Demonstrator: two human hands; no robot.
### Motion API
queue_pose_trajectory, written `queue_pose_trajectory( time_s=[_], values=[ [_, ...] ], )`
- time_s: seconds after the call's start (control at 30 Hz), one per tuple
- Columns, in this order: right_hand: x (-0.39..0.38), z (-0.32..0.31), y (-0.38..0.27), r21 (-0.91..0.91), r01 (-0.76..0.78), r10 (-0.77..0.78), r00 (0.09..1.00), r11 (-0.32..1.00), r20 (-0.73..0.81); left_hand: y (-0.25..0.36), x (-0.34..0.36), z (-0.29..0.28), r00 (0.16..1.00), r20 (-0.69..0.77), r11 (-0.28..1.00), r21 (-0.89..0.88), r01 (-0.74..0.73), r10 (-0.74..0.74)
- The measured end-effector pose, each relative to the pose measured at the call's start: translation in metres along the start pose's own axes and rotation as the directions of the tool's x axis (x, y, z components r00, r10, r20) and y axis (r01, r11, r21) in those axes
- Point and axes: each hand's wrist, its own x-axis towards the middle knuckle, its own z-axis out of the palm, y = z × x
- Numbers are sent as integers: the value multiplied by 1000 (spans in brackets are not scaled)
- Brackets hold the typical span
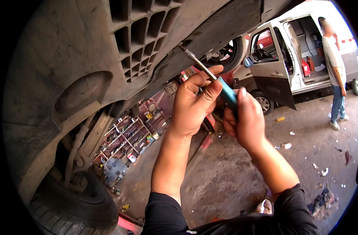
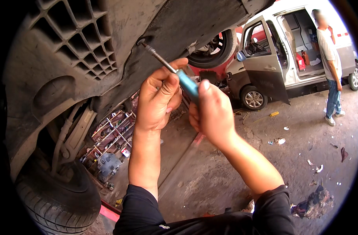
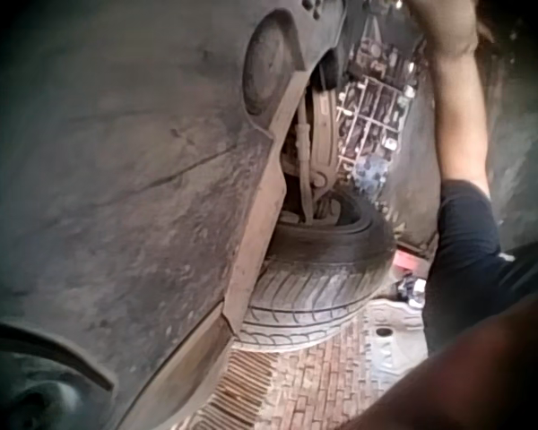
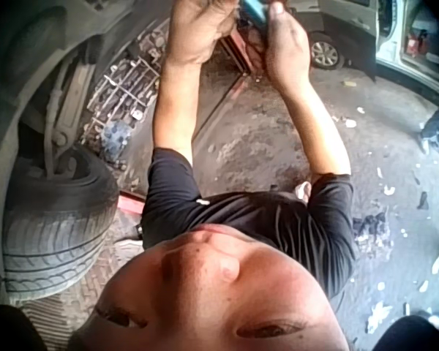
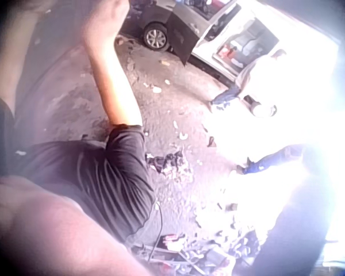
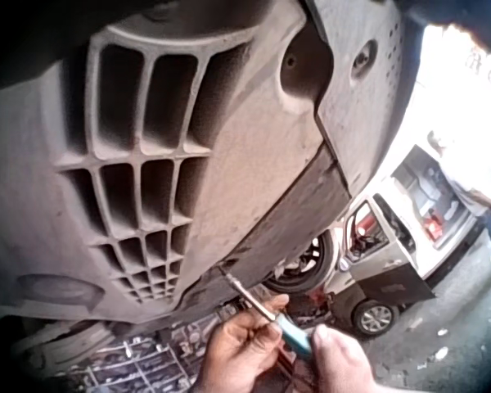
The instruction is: The person uses a ratchet wrench to tighten bolts on the underside of a vehicle raised on a lift. They briefly walk to a tool cart to select a socket before returning to the vehicle to continue the fastening process.
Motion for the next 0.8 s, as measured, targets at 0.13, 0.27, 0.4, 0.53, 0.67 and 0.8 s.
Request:
queue_pose_trajectory(
  time_s=[0.13, 0.27, 0.4, 0.53, 0.67, 0.8],
  values=[
    [7, -12, -2, 542, -539, 363, 840, 645, 403, -3, 7, -3, 999, 40, 1000, 28, 2, -3],
    [3, 2, 16, -590, 443, -465, 877, 676, 126, 3, 3, 7, 993, -79, 980, 190, -67, 83],
    [4, 3, 8, -610, 418, -391, 901, 673, 186, 6, 0, 9, 991, -97, 987, 139, -81, 95],
    [3, -8, -12, 458, -466, 237, 849, 757, 472, 16, 3, 2, 997, 69, 996, 88, -26, 20],
    [4, -2, -4, -519, 426, -336, 905, 741, 262, 13, 3, 5, 997, -52, 964, 260, -48, 64],
    [16, 14, -7, -900, 432, -567, 755, 54, 329, 14, -2, 7, 983, -135, 910, 412, -58, 123]
  ],
)
